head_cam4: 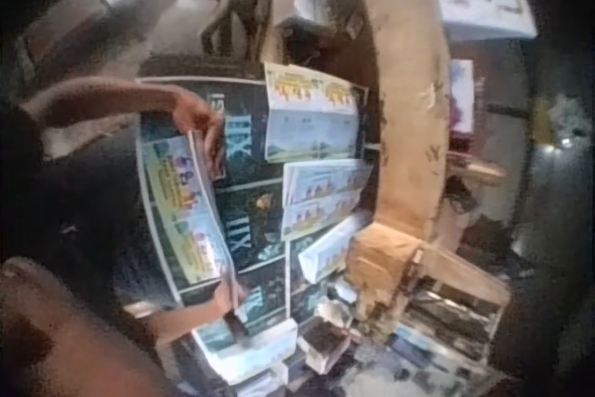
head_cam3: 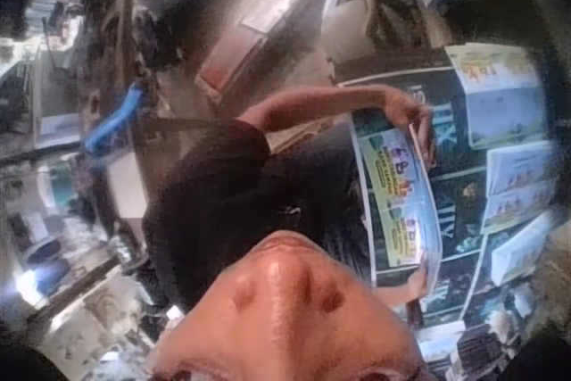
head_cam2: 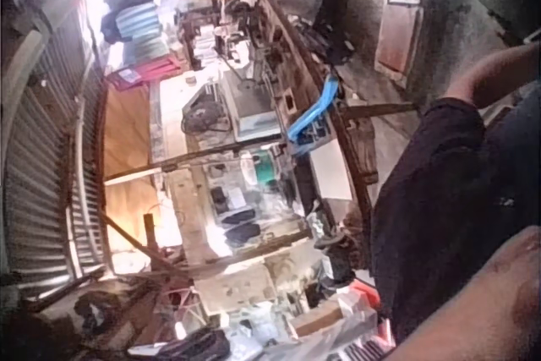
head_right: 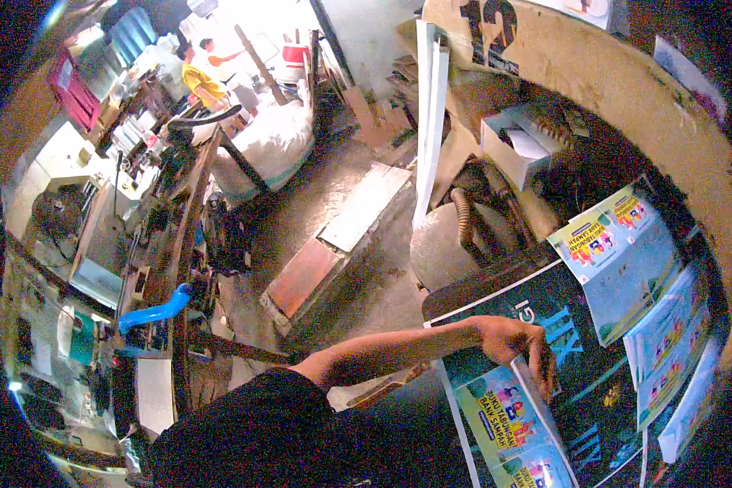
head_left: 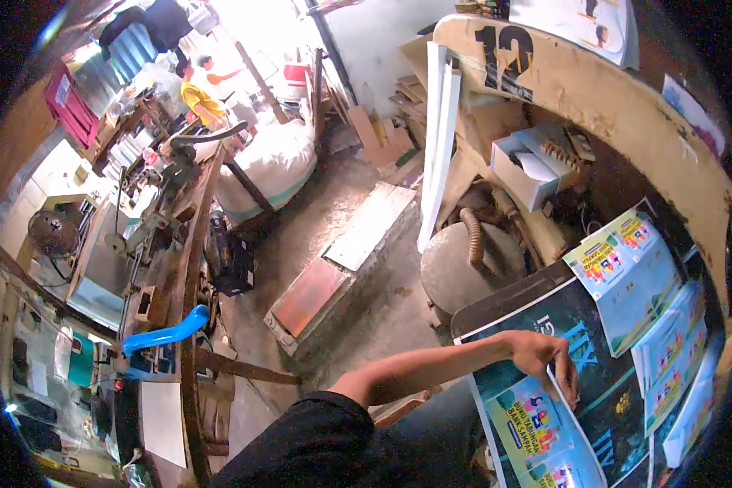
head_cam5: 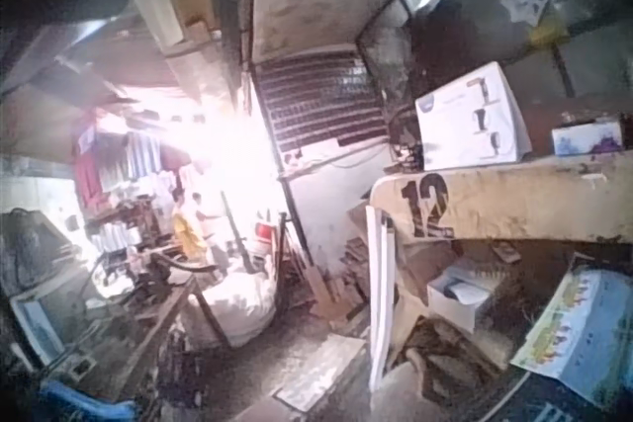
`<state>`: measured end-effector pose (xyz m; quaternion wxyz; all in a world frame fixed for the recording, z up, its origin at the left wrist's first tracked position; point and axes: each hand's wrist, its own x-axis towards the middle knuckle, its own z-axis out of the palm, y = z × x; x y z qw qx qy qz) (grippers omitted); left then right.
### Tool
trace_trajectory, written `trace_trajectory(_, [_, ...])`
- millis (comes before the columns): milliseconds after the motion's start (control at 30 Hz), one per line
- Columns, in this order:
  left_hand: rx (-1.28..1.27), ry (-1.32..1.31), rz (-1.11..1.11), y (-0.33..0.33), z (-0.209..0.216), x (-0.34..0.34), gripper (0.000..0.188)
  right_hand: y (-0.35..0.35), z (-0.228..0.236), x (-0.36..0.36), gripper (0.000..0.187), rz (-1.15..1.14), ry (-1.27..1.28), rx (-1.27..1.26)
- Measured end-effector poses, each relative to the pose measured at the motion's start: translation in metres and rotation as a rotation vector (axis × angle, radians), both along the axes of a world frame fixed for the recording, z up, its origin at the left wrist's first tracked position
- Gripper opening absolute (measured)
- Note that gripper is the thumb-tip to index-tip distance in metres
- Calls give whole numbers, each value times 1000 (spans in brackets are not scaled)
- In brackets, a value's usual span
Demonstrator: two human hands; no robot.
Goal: The person folds printed booklets in half by hand, creases their spines using a handheld tool, and stacks the folded booklets on the table.
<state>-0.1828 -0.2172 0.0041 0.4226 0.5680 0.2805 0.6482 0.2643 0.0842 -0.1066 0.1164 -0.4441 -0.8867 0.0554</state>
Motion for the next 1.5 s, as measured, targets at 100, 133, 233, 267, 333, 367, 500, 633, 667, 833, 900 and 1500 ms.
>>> trace_trajectory(100, [85,101,-54,8,-6,-2,34,-9,7,-6,49,-83,87,-118])
trace_trajectory(133, [-116,112,-38,7,-11,-2,29,-10,6,-8,48,-102,104,-146])
trace_trajectory(233, [-333,108,-37,2,-4,3,32,-11,7,-9,48,-170,117,-207])
trace_trajectory(267, [-358,93,-51,0,2,6,39,-10,9,-7,47,-201,121,-218])
trace_trajectory(333, [-306,79,-63,4,-2,11,47,-8,14,-7,47,-231,128,-243])
trace_trajectory(367, [-255,63,-77,7,-5,13,54,-9,14,-10,47,-211,157,-250])
trace_trajectory(500, [-300,63,-59,5,-14,10,59,-62,77,-60,43,227,528,-240])
trace_trajectory(633, [-333,45,-54,12,-15,9,56,-70,99,-62,39,74,910,-879])
trace_trajectory(667, [-348,58,-68,11,-15,9,55,-61,91,-56,39,-94,953,-1010])
trace_trajectory(833, [-316,20,-35,10,-11,11,51,-84,116,-73,38,26,922,-979])
trace_trajectory(900, [-308,47,-38,11,-12,9,51,-79,109,-70,38,19,905,-972])
trace_trajectory(1500, [-489,-13,-32,5,-6,12,56,14,-3,5,36,383,313,65])
